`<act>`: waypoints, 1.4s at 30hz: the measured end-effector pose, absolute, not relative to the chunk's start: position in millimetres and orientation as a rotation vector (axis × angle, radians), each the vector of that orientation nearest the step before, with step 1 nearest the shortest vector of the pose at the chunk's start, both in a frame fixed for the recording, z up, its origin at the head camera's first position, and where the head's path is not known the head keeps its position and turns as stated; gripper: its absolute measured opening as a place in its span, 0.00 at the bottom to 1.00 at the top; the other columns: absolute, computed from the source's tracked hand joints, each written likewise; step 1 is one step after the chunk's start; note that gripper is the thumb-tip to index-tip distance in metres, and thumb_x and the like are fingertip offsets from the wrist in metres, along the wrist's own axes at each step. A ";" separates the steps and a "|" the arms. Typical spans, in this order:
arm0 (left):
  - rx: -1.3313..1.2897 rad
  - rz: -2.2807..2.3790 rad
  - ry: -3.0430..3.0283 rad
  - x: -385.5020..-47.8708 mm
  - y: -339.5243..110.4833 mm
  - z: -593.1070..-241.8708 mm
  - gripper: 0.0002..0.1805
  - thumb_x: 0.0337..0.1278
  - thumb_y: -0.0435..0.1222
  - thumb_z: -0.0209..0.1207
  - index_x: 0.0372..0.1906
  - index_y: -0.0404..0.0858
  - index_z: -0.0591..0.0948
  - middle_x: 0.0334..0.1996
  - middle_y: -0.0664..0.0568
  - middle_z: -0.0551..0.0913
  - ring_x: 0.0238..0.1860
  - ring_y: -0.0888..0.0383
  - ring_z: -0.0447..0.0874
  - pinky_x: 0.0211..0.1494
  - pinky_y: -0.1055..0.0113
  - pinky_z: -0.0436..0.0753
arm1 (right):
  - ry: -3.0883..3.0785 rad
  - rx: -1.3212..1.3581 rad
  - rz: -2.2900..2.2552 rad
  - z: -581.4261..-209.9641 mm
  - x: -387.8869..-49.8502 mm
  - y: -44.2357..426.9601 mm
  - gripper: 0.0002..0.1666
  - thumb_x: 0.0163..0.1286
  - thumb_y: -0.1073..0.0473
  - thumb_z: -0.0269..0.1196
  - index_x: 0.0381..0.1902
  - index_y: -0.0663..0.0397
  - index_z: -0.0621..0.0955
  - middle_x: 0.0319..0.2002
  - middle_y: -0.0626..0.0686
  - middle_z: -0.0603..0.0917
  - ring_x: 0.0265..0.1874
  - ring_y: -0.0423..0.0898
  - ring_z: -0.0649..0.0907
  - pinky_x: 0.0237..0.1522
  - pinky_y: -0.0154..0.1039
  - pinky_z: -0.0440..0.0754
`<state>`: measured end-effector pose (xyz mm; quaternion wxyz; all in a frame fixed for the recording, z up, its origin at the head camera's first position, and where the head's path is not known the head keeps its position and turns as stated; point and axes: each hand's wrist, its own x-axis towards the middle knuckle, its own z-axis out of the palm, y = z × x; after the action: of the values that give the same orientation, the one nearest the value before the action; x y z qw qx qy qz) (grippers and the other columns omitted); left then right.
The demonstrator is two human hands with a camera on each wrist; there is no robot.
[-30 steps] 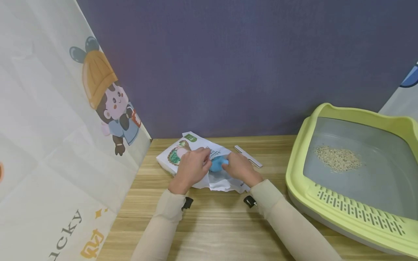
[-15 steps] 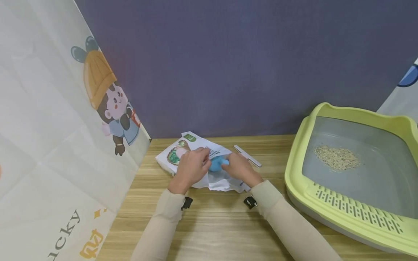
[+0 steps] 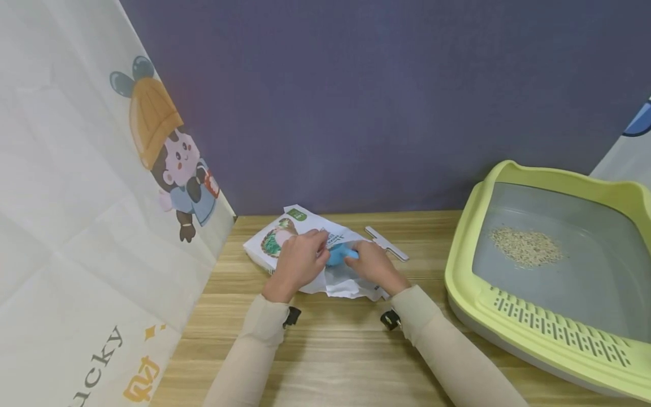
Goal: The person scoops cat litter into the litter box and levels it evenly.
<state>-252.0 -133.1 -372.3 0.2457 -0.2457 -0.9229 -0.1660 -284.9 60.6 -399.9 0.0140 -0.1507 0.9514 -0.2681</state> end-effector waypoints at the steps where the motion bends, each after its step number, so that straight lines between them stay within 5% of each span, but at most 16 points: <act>1: -0.671 -0.451 -2.518 -252.0 -133.0 -372.4 0.12 0.56 0.31 0.59 0.23 0.45 0.69 0.19 0.57 0.68 0.17 0.63 0.61 0.20 0.70 0.60 | 2.965 -0.470 -0.842 -400.5 -285.1 60.7 0.17 0.69 0.54 0.67 0.50 0.59 0.85 0.38 0.54 0.86 0.31 0.48 0.78 0.32 0.39 0.73; 11: -0.660 -0.447 -2.531 -252.6 -132.3 -373.4 0.12 0.57 0.32 0.58 0.23 0.45 0.69 0.19 0.57 0.69 0.17 0.63 0.62 0.20 0.70 0.61 | 2.968 -0.473 -0.890 -409.7 -288.0 63.3 0.15 0.69 0.53 0.67 0.43 0.60 0.85 0.31 0.53 0.84 0.26 0.46 0.75 0.28 0.37 0.69; 18: -0.658 -0.442 -2.527 -251.9 -131.8 -372.6 0.11 0.56 0.32 0.58 0.23 0.45 0.70 0.19 0.58 0.69 0.17 0.62 0.62 0.19 0.70 0.61 | 2.926 -0.437 -0.914 -412.1 -285.7 64.7 0.13 0.71 0.51 0.65 0.36 0.56 0.81 0.23 0.50 0.73 0.22 0.45 0.72 0.26 0.37 0.67; 42: -0.630 -0.444 -2.526 -248.5 -137.3 -368.4 0.12 0.56 0.32 0.58 0.23 0.45 0.68 0.19 0.57 0.67 0.16 0.62 0.60 0.20 0.69 0.60 | 2.939 -0.388 -0.843 -425.5 -274.2 65.3 0.17 0.74 0.50 0.62 0.48 0.59 0.81 0.27 0.50 0.77 0.27 0.47 0.76 0.30 0.40 0.72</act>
<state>-248.5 -137.3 -368.4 0.2475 -0.2311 -0.9267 -0.1628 -274.2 65.3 -425.5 0.0299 -0.1260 0.9531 -0.2735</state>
